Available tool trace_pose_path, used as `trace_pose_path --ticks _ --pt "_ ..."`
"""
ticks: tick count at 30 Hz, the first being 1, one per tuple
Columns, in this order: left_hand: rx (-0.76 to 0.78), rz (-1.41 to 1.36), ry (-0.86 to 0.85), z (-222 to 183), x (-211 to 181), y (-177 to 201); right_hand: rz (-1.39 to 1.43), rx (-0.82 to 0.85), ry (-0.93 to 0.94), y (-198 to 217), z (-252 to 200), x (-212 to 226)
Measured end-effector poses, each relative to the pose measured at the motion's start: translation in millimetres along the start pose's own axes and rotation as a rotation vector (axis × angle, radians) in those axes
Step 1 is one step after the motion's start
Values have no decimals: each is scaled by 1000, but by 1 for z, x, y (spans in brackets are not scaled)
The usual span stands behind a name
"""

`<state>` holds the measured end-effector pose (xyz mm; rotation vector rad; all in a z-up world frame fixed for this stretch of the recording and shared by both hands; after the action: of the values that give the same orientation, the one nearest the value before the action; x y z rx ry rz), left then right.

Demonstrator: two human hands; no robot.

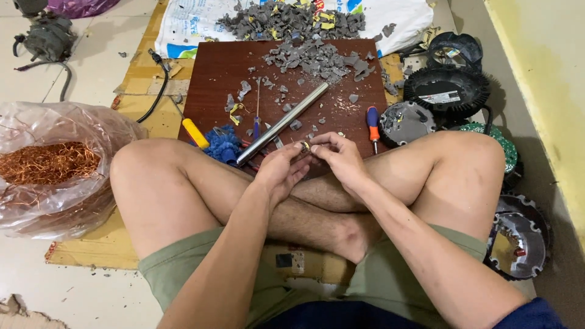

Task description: The person sits on the floor and uses a screwdriver to remove screws from a small circular electronic component. They then manipulate a small yellow connector and a thin wire by hand, twisting and adjusting them. Finally, they use a knife to scrape or clean the interior of the component.

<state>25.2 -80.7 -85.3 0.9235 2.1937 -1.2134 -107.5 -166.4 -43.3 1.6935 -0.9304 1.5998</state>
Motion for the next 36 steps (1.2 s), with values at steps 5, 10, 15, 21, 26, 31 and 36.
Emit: trace_pose_path --ticks 5,10,15,21,26,31,36 --pt "-23 -27 17 7 4 7 -297 -20 -65 -5 -7 16" --pt "-33 -26 25 12 6 10 -447 -43 -108 3 -2 6" --pt "-42 41 21 10 4 9 -501 -27 -120 -3 -5 10" --pt "-46 120 1 8 -1 9 -582 -28 -103 -1 -8 16" --pt "-56 155 -11 17 3 14 -600 -32 -142 2 -7 13" --pt "-66 133 -17 18 5 14 -594 -47 -166 4 -3 9" --pt "-59 82 -3 18 7 13 -554 -28 -151 4 -2 12"
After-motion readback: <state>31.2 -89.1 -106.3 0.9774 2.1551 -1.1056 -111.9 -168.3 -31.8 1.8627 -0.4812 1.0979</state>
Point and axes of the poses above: each hand's wrist, its own z-axis towards the middle knuckle, its own y-axis out of the back of the hand, x = y × z, the point moved 10 cm from there along z, towards the middle knuckle, and after that the axes turned 10 degrees about x, right-handed, at the moved point
